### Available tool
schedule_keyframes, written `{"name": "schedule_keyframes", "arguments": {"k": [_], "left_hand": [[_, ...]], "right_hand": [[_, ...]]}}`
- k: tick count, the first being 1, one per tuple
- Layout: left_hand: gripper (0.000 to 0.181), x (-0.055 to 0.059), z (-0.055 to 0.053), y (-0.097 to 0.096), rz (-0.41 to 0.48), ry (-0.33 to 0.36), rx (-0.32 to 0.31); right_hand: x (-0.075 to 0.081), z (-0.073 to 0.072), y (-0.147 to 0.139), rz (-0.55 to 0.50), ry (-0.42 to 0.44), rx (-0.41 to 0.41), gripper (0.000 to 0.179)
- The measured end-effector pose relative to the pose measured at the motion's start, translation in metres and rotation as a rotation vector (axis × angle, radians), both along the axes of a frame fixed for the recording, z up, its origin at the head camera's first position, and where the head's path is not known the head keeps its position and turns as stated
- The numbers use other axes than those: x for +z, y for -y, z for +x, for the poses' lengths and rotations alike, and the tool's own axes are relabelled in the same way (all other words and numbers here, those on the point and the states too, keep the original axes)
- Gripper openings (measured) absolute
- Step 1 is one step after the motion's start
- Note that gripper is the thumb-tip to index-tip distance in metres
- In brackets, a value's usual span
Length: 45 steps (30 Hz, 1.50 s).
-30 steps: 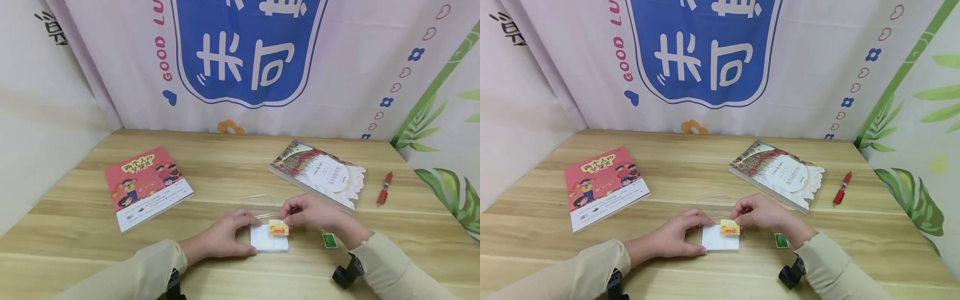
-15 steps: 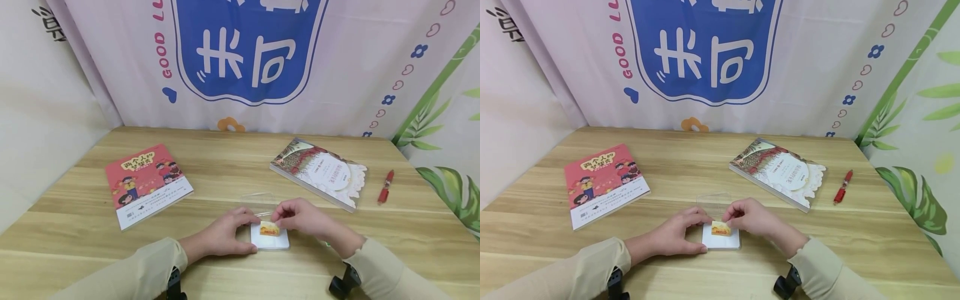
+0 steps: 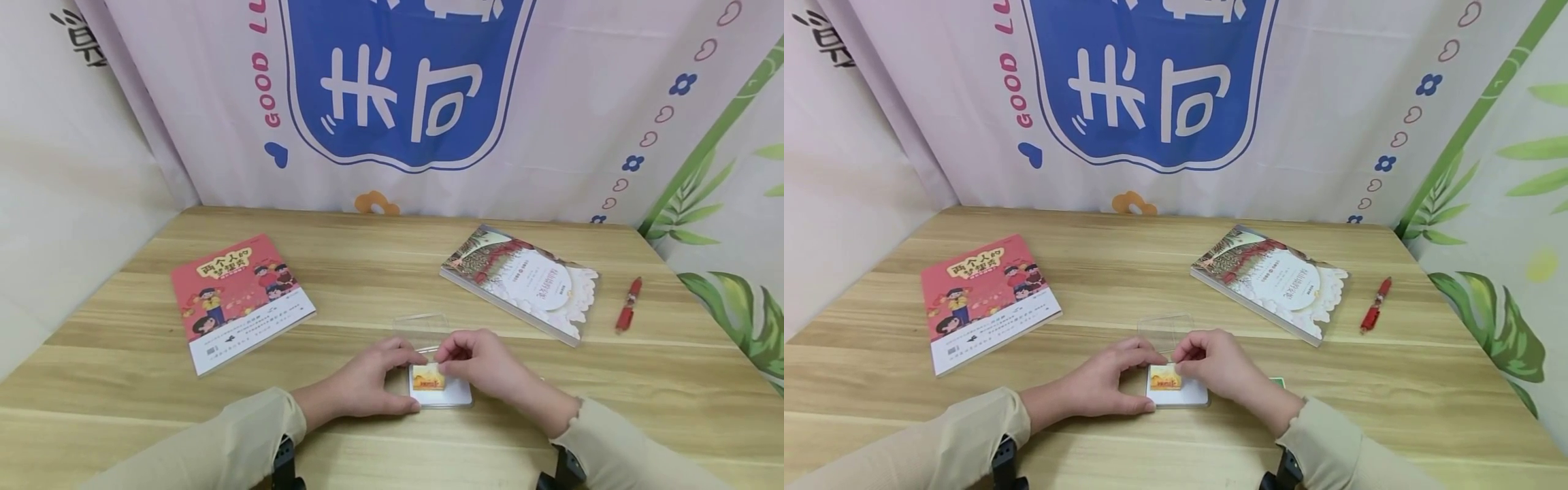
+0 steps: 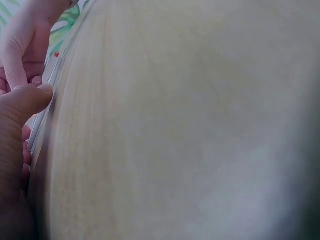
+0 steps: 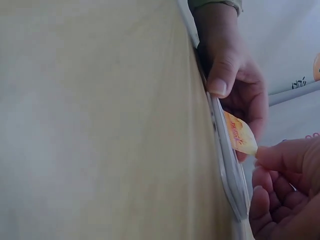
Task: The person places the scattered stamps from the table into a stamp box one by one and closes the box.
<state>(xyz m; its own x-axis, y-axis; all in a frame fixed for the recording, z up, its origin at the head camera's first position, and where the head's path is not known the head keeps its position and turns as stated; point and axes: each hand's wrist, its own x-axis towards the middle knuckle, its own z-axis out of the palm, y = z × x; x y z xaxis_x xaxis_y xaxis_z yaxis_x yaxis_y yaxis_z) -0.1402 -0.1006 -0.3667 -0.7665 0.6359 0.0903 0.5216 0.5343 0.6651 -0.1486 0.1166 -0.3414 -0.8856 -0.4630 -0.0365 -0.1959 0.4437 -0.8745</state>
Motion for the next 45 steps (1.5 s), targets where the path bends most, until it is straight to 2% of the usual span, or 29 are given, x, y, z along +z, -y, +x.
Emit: {"name": "schedule_keyframes", "arguments": {"k": [8,22,27,38,45], "left_hand": [[0.049,0.000,-0.001,0.001,0.007,0.003,-0.005],[0.050,0.000,-0.001,0.000,0.003,-0.007,0.001],[0.051,0.000,-0.002,0.001,-0.010,-0.006,0.001],[0.052,-0.002,-0.001,0.001,-0.003,-0.011,0.004],[0.051,-0.002,-0.001,0.001,-0.009,-0.009,0.004]], "right_hand": [[-0.005,0.002,0.003,0.021,-0.042,-0.018,0.004],[-0.012,0.003,0.006,0.063,-0.166,-0.024,0.008],[-0.010,0.004,0.005,0.051,-0.127,-0.042,0.005],[0.007,0.011,-0.005,-0.058,-0.033,-0.094,0.009],[0.015,0.011,-0.020,-0.074,-0.075,-0.088,0.011]]}}
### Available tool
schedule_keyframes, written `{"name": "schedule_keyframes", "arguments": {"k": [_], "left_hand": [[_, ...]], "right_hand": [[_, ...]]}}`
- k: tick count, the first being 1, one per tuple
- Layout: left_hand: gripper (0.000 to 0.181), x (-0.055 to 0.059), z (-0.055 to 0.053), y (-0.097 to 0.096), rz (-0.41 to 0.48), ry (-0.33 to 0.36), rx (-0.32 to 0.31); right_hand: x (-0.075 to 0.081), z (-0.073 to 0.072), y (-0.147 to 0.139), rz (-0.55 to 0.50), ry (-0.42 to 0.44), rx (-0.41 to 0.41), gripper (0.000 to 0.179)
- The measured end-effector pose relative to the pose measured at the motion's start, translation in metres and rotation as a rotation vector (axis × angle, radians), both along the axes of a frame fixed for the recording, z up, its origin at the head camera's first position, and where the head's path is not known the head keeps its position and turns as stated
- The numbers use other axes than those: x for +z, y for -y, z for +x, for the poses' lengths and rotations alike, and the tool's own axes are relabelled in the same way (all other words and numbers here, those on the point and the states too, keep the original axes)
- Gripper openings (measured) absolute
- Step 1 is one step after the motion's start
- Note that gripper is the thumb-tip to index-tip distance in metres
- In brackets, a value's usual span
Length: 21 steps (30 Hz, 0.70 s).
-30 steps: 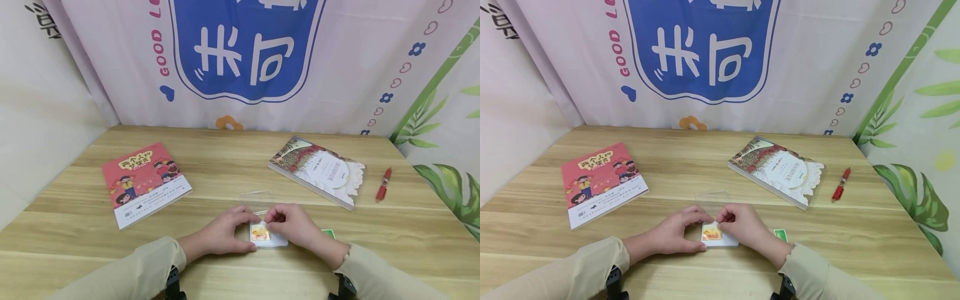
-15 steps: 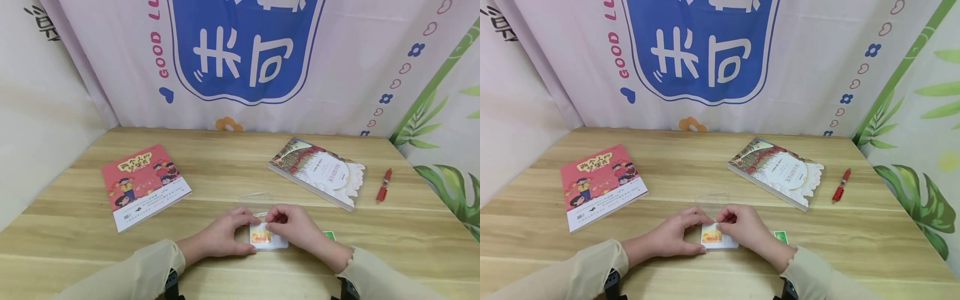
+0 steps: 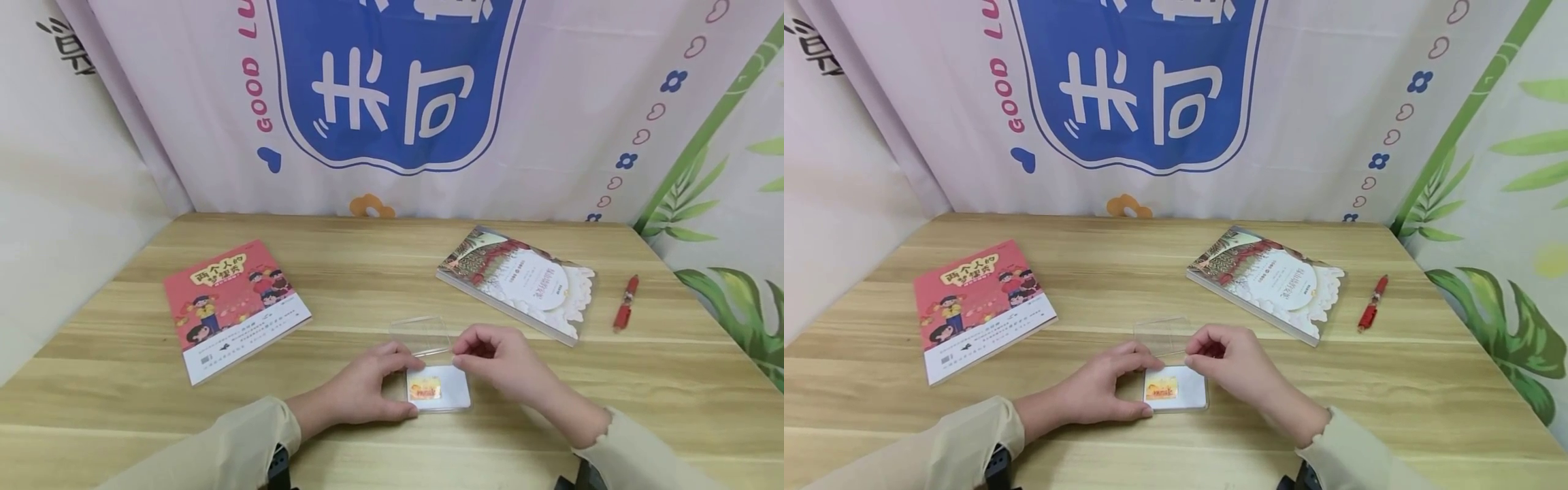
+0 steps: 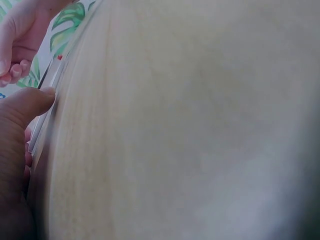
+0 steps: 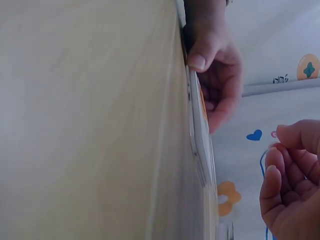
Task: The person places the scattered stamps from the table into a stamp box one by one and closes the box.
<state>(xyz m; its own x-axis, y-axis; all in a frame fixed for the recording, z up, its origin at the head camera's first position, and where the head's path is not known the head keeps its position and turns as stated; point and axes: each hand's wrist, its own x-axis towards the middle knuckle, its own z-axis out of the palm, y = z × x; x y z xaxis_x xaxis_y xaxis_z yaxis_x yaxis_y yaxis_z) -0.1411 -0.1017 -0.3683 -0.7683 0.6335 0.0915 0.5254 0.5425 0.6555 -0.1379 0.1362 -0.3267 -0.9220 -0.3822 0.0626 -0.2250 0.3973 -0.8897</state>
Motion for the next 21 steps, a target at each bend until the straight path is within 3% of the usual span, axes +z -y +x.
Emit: {"name": "schedule_keyframes", "arguments": {"k": [12,21], "left_hand": [[0.052,-0.002,-0.001,0.000,-0.014,0.006,0.008],[0.051,-0.001,0.000,0.000,-0.017,-0.007,0.009]], "right_hand": [[0.002,0.002,-0.036,0.044,-0.065,-0.027,0.011],[-0.001,0.003,-0.060,0.154,-0.120,-0.071,0.016]]}}
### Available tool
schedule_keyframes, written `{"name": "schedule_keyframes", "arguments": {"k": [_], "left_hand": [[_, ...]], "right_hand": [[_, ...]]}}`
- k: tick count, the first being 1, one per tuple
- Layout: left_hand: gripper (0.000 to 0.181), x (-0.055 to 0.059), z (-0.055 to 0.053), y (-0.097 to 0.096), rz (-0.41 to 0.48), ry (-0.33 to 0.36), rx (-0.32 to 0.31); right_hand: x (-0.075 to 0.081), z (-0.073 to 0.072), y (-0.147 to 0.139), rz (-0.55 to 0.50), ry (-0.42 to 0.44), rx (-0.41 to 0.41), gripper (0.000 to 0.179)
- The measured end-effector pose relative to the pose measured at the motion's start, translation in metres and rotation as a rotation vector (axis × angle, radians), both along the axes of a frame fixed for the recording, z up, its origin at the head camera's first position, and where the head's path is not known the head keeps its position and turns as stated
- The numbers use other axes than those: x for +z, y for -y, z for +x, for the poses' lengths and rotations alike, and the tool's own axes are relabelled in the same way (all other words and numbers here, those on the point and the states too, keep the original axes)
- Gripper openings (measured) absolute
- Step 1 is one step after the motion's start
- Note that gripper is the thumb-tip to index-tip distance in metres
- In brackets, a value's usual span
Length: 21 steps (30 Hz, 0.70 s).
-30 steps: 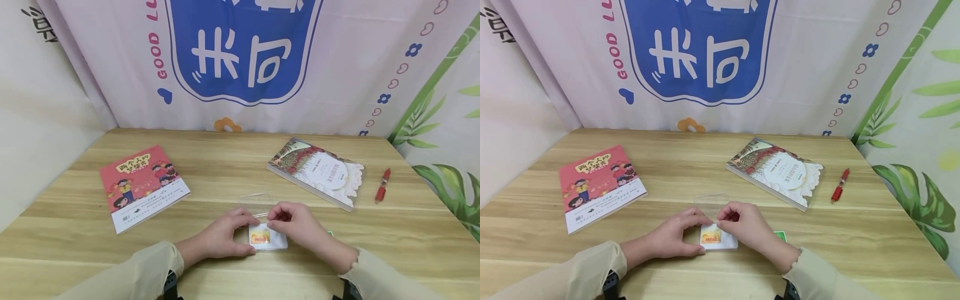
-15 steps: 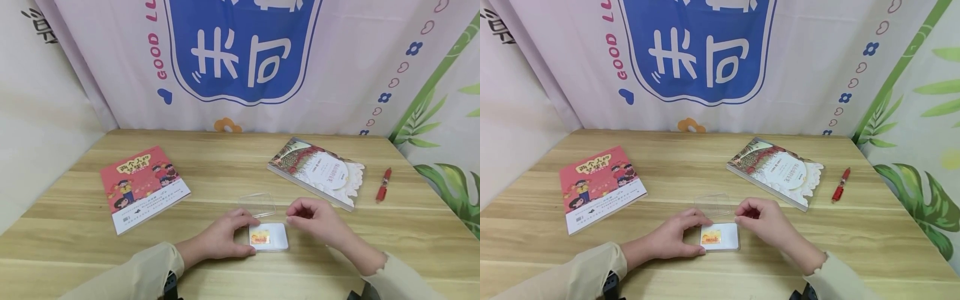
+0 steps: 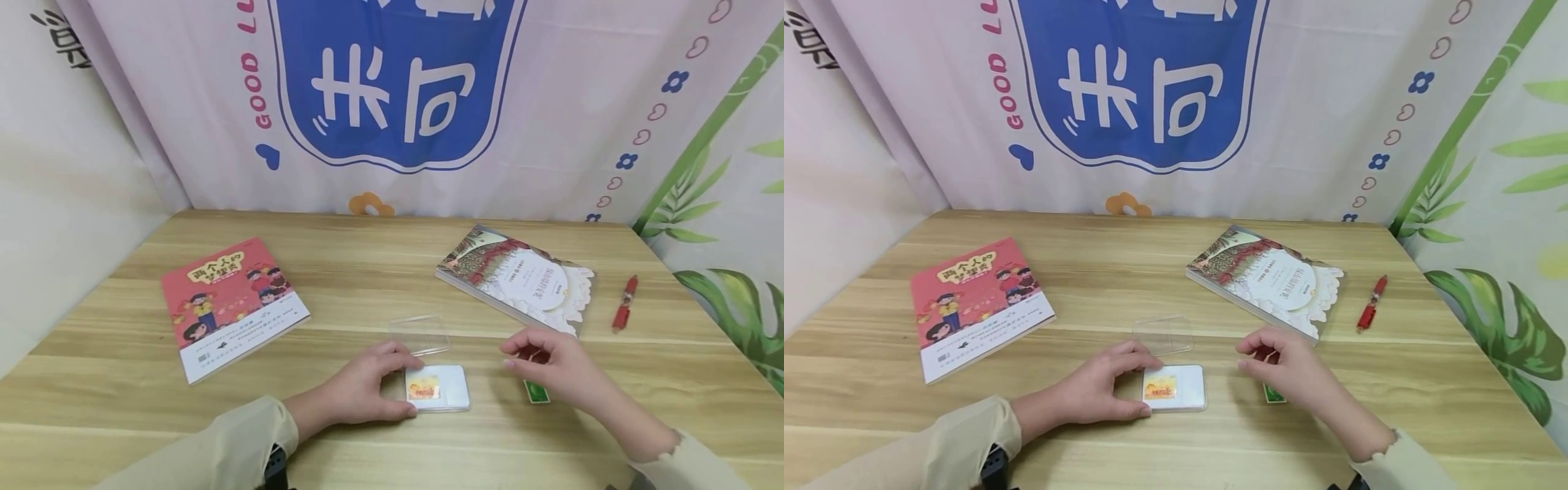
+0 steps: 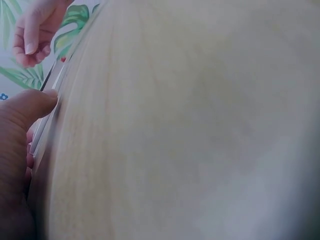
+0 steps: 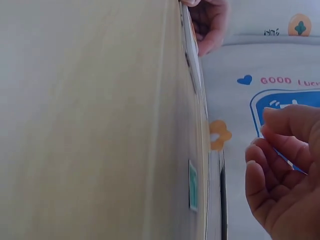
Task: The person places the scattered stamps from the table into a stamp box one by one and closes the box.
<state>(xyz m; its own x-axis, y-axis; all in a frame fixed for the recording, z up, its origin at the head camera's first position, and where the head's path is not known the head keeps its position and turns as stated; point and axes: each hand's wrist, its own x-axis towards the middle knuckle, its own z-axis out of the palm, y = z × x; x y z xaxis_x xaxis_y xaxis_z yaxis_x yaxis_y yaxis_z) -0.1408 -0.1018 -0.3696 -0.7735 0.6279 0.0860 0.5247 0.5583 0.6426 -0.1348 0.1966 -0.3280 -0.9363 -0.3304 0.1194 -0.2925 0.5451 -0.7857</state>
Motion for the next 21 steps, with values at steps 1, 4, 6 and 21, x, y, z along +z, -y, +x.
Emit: {"name": "schedule_keyframes", "arguments": {"k": [1,4,6,21], "left_hand": [[0.051,0.000,0.000,0.000,-0.001,-0.001,0.001],[0.051,0.001,0.001,0.000,-0.003,-0.002,0.003],[0.051,0.001,0.001,0.000,-0.004,-0.006,0.002],[0.051,-0.001,0.000,0.000,0.013,-0.020,0.003]], "right_hand": [[0.000,0.001,-0.002,0.011,-0.007,0.001,0.015],[-0.001,0.002,-0.010,0.048,-0.016,0.001,0.015],[-0.001,0.003,-0.014,0.068,-0.023,0.009,0.015],[-0.018,0.005,-0.041,0.173,-0.120,0.107,0.019]]}}
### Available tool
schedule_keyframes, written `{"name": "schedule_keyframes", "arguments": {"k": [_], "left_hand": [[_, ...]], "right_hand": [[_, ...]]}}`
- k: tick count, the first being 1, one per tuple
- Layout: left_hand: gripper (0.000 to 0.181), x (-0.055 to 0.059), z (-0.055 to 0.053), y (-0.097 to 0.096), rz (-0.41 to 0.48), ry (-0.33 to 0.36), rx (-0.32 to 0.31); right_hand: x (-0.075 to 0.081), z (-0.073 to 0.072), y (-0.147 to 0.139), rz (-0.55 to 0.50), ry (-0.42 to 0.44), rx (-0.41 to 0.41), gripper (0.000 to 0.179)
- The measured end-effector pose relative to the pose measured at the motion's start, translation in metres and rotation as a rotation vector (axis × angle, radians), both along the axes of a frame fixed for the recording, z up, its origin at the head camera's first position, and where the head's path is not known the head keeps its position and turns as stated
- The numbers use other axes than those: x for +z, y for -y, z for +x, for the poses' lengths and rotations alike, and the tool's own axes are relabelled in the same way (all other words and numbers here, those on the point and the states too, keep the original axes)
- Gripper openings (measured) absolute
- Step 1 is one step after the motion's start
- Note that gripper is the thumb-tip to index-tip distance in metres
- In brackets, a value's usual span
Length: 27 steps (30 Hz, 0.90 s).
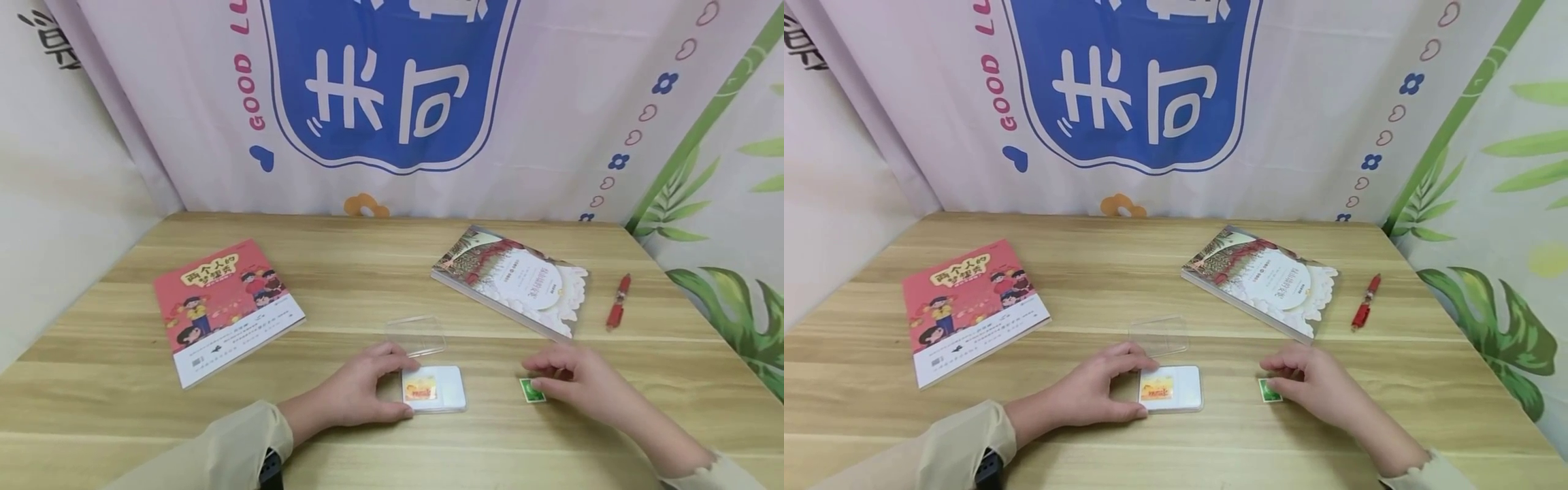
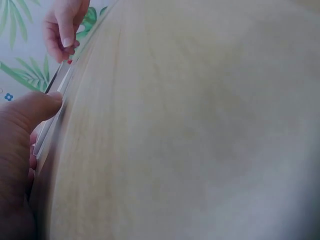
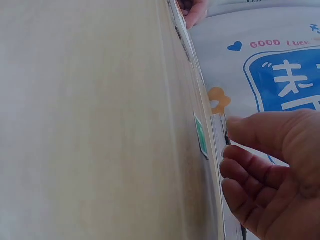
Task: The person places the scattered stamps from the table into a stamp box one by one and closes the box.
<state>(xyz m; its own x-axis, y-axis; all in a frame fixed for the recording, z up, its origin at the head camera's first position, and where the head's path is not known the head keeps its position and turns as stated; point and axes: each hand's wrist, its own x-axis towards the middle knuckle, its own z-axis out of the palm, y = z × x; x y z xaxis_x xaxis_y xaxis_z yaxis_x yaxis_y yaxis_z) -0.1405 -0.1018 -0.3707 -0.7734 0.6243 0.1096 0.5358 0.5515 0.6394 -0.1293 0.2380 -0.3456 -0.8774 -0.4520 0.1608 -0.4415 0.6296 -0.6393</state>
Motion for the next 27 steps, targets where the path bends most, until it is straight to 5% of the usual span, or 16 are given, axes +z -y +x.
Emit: {"name": "schedule_keyframes", "arguments": {"k": [27], "left_hand": [[0.050,-0.001,0.001,0.000,0.006,0.005,0.004]], "right_hand": [[-0.014,-0.005,-0.005,-0.023,0.106,-0.051,0.010]]}}
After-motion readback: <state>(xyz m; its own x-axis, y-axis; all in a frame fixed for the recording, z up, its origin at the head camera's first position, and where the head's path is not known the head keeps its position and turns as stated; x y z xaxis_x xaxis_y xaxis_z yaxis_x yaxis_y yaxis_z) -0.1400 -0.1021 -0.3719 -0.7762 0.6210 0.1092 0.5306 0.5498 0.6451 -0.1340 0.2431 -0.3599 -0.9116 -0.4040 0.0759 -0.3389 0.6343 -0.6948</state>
